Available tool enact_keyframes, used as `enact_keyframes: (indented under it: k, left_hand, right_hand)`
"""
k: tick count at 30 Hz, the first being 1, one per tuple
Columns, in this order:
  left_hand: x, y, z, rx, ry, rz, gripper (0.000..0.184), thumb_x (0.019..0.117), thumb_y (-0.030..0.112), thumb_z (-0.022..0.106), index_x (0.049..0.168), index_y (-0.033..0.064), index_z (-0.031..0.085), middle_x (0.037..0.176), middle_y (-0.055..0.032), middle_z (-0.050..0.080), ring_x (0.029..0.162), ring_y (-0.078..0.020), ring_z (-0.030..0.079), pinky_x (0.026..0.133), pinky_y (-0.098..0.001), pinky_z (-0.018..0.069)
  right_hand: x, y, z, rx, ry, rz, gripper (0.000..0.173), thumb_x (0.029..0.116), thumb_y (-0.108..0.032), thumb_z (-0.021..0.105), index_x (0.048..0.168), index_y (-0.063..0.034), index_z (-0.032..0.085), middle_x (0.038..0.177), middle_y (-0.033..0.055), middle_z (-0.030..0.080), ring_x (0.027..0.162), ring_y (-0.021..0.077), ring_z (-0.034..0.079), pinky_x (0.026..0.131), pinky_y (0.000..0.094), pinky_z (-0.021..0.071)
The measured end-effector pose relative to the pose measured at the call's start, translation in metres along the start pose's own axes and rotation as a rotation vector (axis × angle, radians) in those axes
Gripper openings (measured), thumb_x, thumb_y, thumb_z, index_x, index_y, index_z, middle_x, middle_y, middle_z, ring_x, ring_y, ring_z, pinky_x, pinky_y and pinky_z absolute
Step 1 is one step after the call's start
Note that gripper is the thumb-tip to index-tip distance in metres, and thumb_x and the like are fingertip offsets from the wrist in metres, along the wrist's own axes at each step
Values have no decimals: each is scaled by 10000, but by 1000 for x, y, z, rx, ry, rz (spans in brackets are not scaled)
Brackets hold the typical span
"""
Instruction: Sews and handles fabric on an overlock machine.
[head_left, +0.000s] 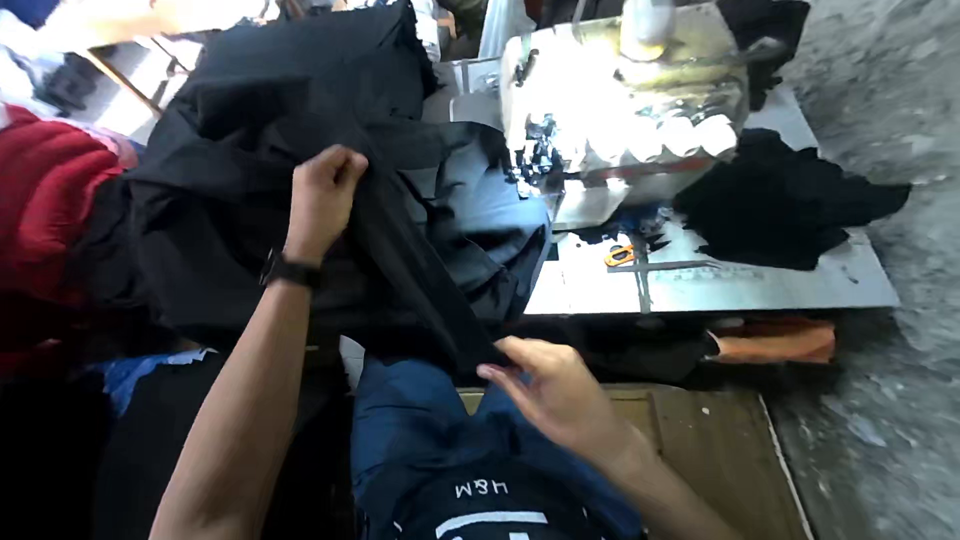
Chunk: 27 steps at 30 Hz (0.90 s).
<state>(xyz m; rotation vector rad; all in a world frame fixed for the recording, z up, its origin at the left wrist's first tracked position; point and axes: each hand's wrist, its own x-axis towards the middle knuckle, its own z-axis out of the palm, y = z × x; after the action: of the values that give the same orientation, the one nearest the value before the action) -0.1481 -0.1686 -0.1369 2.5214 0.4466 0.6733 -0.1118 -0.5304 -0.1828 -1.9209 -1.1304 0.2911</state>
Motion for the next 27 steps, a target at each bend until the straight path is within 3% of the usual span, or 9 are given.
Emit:
enact_keyframes:
  k: [1, 3, 6, 8, 11, 15, 19, 22, 27]
  left_hand:
    - [-22, 35, -3, -73, -97, 94, 249, 1048, 190, 562, 1025, -20, 693, 932, -107, 697, 827, -142, 653, 784, -352, 556]
    - [-69, 99, 3, -255, -307, 346, 209, 1007, 235, 633, 947, 70, 745, 876, 4, 718, 793, -41, 664, 756, -251, 580]
    - [-94, 152, 22, -413, -496, 543, 268, 1056, 306, 577, 1010, 109, 753, 840, 27, 716, 760, -40, 641, 725, -259, 513]
    - [-72, 147, 25, -265, -497, 477, 293, 1065, 346, 537, 1073, 141, 747, 843, 53, 717, 711, -45, 653, 654, -296, 569]
    - [-39, 122, 39, 240, -500, 308, 264, 1054, 346, 548, 1203, 208, 716, 741, -65, 680, 651, -294, 674, 567, -524, 526]
    - [-38, 131, 30, 427, -516, 420, 227, 1014, 330, 594, 881, 152, 643, 644, -39, 570, 606, -280, 631, 492, -490, 469]
    - [-40, 144, 19, 415, -540, 400, 211, 1049, 325, 558, 959, 168, 668, 662, -30, 588, 614, -266, 634, 510, -482, 475]
    - [-37, 121, 43, 402, -566, 356, 220, 1030, 323, 593, 1179, 216, 715, 704, -65, 656, 641, -308, 672, 528, -511, 506]
    - [-50, 128, 15, 370, -557, 381, 306, 1028, 378, 541, 840, 161, 648, 644, 7, 551, 600, -207, 601, 526, -441, 480]
  right_hand:
    - [-1, 1, -14, -44, 1, 0, 501, 912, -432, 758, 1273, -89, 702, 1177, 47, 740, 1083, 163, 702, 943, 374, 591]
    - [-2, -2, -29, 39, 46, -32, 805, 866, -521, 780, 1463, -34, 547, 1392, 99, 638, 1282, 186, 604, 1082, 380, 518]
    - [-5, -7, -22, 381, -2, -98, 313, 961, -230, 732, 1160, 4, 669, 1004, 38, 734, 933, 26, 694, 836, 212, 596]
    - [-6, 7, -27, 238, -135, -118, 174, 987, -220, 693, 1042, -60, 734, 902, 9, 754, 853, 20, 708, 790, 213, 594]
    - [12, 17, -40, -115, -237, -166, 112, 976, -254, 696, 992, -174, 773, 1198, -9, 725, 947, 132, 724, 803, 376, 619]
    - [58, 9, -40, -351, -315, -154, 52, 912, -189, 768, 898, -142, 782, 1601, -16, 456, 877, 240, 711, 685, 476, 586]
    - [62, 25, -48, -346, -325, -172, 75, 910, -211, 769, 882, -143, 759, 1504, 7, 553, 878, 244, 712, 689, 490, 588]
    - [55, 30, -64, -307, -290, -149, 53, 897, -216, 788, 877, -168, 779, 1428, 9, 613, 1003, 207, 705, 796, 463, 594]
    - [57, 23, -57, -234, -408, -57, 78, 932, -221, 739, 914, -161, 784, 1513, -26, 562, 893, 230, 729, 723, 499, 596]
